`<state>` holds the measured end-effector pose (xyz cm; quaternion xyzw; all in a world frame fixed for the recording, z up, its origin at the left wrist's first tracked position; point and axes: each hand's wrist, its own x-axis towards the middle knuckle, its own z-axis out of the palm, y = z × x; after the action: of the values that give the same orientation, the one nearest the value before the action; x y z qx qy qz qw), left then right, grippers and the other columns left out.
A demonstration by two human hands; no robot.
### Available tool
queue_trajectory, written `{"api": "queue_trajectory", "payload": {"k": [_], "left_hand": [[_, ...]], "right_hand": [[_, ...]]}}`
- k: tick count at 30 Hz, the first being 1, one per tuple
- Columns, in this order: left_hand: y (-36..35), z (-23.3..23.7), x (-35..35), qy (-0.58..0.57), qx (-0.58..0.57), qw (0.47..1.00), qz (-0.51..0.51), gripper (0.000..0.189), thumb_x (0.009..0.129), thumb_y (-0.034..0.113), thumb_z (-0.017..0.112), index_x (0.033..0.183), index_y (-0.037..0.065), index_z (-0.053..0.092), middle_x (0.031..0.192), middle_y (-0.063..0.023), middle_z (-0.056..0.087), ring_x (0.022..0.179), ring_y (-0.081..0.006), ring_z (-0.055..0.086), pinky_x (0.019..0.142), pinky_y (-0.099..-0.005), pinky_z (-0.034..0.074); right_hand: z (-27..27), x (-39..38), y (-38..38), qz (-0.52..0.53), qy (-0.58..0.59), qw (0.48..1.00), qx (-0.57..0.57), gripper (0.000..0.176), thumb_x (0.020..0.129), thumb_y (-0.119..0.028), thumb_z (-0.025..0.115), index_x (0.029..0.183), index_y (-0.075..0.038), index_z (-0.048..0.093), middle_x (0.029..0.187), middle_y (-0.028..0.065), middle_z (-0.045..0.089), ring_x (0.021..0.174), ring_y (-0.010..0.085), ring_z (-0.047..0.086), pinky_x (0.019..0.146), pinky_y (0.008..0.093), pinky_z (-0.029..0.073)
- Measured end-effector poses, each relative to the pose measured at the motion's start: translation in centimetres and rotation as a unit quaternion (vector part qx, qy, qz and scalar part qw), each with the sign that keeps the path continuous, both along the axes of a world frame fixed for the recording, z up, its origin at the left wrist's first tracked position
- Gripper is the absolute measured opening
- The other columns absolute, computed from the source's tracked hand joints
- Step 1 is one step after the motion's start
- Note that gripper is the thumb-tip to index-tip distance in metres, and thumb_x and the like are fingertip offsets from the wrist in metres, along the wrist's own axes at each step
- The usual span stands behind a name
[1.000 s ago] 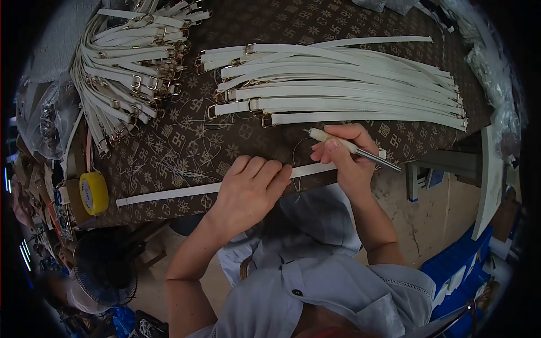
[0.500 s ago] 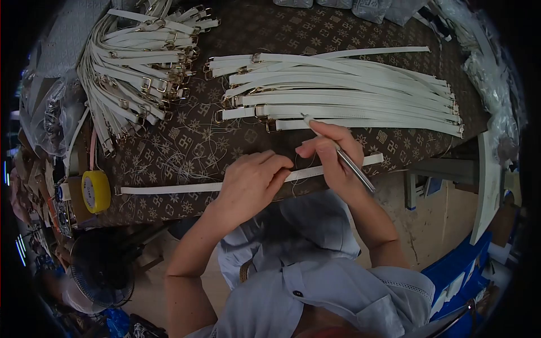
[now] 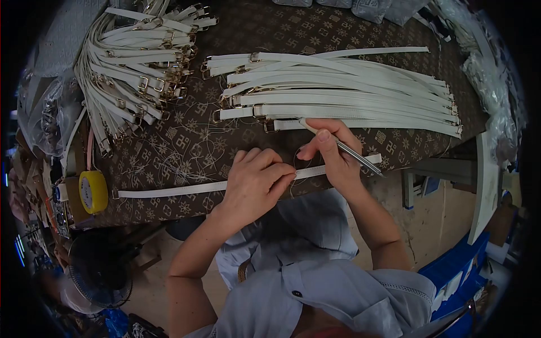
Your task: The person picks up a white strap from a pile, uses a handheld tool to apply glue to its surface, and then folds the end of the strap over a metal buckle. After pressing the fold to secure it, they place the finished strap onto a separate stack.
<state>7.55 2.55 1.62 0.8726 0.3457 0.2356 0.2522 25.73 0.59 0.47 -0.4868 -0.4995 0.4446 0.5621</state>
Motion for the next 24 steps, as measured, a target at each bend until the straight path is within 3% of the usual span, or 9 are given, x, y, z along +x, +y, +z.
{"api": "queue_trajectory", "payload": {"k": [5, 10, 17, 23, 24], "left_hand": [[-0.8, -0.7, 0.5, -0.05, 0.045, 0.997, 0.025, 0.011, 0.074, 0.011, 0.069, 0.084, 0.009, 0.063, 0.073, -0.002, 0.054, 0.065, -0.0208, 0.051, 0.061, -0.0317, 0.035], [-1.0, -0.3, 0.2, 0.024, 0.058, 0.998, -0.012, 0.007, 0.077, 0.01, 0.064, 0.081, 0.01, 0.058, 0.077, -0.0024, 0.053, 0.071, -0.0218, 0.05, 0.07, -0.0335, 0.035], [-0.4, -0.2, -0.9, 0.044, 0.026, 0.994, -0.095, 0.009, 0.075, 0.01, 0.064, 0.08, 0.011, 0.056, 0.079, -0.0016, 0.052, 0.076, -0.0215, 0.049, 0.077, -0.036, 0.033], [-0.8, -0.8, -1.7, 0.057, 0.112, 0.985, -0.115, 0.008, 0.075, 0.012, 0.062, 0.08, 0.012, 0.055, 0.078, -0.0006, 0.049, 0.077, -0.0177, 0.047, 0.081, -0.0347, 0.033], [-0.8, -0.8, -1.8, 0.057, 0.119, 0.984, -0.115, 0.009, 0.074, 0.013, 0.062, 0.08, 0.012, 0.055, 0.078, -0.0006, 0.049, 0.076, -0.0177, 0.047, 0.081, -0.0348, 0.033]], "right_hand": [[0.0, 0.1, 0.0, 0.009, -0.006, 1.0, 0.001, 0.031, 0.096, -0.024, 0.046, 0.109, 0.004, 0.054, 0.064, 0.0067, 0.059, 0.061, 0.0124, 0.059, 0.065, 0.0288, 0.052], [-0.2, 0.2, 0.0, 0.014, -0.01, 1.0, -0.002, 0.032, 0.096, -0.024, 0.046, 0.109, 0.004, 0.053, 0.064, 0.007, 0.058, 0.061, 0.0129, 0.059, 0.066, 0.029, 0.053], [-0.2, 0.4, -0.2, 0.016, 0.001, 1.0, -0.017, 0.035, 0.097, -0.026, 0.044, 0.111, 0.005, 0.052, 0.064, 0.0076, 0.058, 0.061, 0.0142, 0.059, 0.068, 0.0305, 0.053], [-0.1, 0.2, -0.1, 0.016, 0.016, 1.0, -0.016, 0.037, 0.097, -0.028, 0.043, 0.11, 0.005, 0.052, 0.064, 0.0079, 0.058, 0.062, 0.0149, 0.059, 0.068, 0.0314, 0.052], [-0.3, 0.1, 0.0, 0.004, 0.033, 0.999, -0.005, 0.034, 0.096, -0.027, 0.046, 0.108, 0.004, 0.054, 0.063, 0.0059, 0.058, 0.061, 0.0119, 0.059, 0.062, 0.0258, 0.048]]}}
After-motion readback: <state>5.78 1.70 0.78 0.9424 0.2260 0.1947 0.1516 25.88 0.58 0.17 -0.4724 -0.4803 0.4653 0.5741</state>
